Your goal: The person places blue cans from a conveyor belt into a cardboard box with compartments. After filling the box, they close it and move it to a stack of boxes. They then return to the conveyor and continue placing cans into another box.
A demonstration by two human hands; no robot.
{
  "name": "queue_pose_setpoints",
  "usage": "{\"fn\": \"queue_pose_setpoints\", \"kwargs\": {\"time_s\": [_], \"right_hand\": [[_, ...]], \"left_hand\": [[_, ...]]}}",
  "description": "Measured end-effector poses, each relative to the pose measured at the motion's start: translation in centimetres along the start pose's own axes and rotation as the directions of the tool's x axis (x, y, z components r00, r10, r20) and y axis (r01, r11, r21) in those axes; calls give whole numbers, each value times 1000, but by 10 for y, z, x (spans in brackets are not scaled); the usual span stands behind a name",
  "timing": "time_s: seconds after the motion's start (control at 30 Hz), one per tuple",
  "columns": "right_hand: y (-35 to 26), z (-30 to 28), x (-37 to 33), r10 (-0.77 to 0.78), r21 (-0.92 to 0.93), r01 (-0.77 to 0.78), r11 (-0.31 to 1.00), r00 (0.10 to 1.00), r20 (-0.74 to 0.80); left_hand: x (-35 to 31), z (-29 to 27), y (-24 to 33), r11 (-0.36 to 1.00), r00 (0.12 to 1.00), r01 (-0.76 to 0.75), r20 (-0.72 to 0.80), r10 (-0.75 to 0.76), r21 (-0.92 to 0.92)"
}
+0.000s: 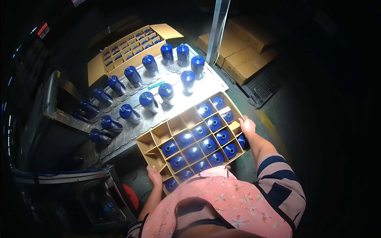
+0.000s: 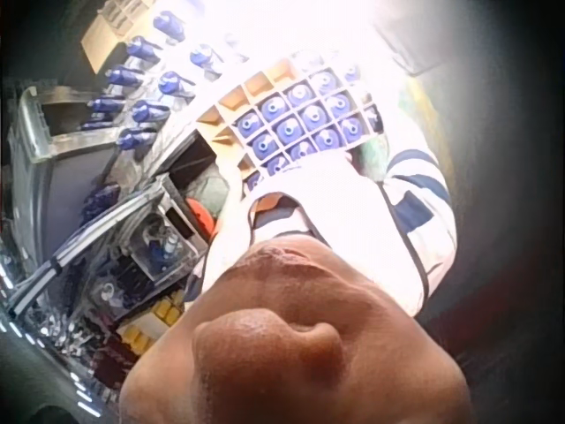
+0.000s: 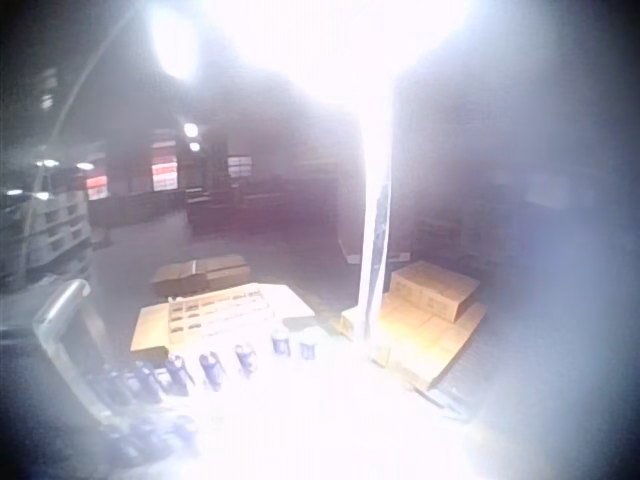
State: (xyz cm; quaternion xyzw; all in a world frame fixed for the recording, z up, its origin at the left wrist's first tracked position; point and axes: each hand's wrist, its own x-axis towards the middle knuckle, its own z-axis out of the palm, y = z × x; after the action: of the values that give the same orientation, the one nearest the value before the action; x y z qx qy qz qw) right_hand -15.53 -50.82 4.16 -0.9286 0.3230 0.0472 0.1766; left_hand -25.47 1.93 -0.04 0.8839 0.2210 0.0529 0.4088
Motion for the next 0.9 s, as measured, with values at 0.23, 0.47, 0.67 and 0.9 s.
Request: {"fn": "queue_pose_setpoints", "kwargs": {"time_s": [0.23, 0.47, 0.67, 0.9], "right_hand": [[7, 5, -18, -43, -40, 44, 998, 999, 28], [11, 11, -17, -51, 32, 49, 998, 997, 65], [25, -4, -10, -69, 39, 65, 997, 990, 121], [31, 28, 7, -105, 207, 60, 976, 971, 215]], "left_hand": [[-25, -14, -7, 999, 998, 51, -24, -51, -6], [-14, -14, -6, 998, 999, 43, -19, -43, 43], [-56, -19, 2, 998, 998, 23, -62, -20, 55], [-32, -16, -27, 997, 999, -24, -24, 22, -71]]}}
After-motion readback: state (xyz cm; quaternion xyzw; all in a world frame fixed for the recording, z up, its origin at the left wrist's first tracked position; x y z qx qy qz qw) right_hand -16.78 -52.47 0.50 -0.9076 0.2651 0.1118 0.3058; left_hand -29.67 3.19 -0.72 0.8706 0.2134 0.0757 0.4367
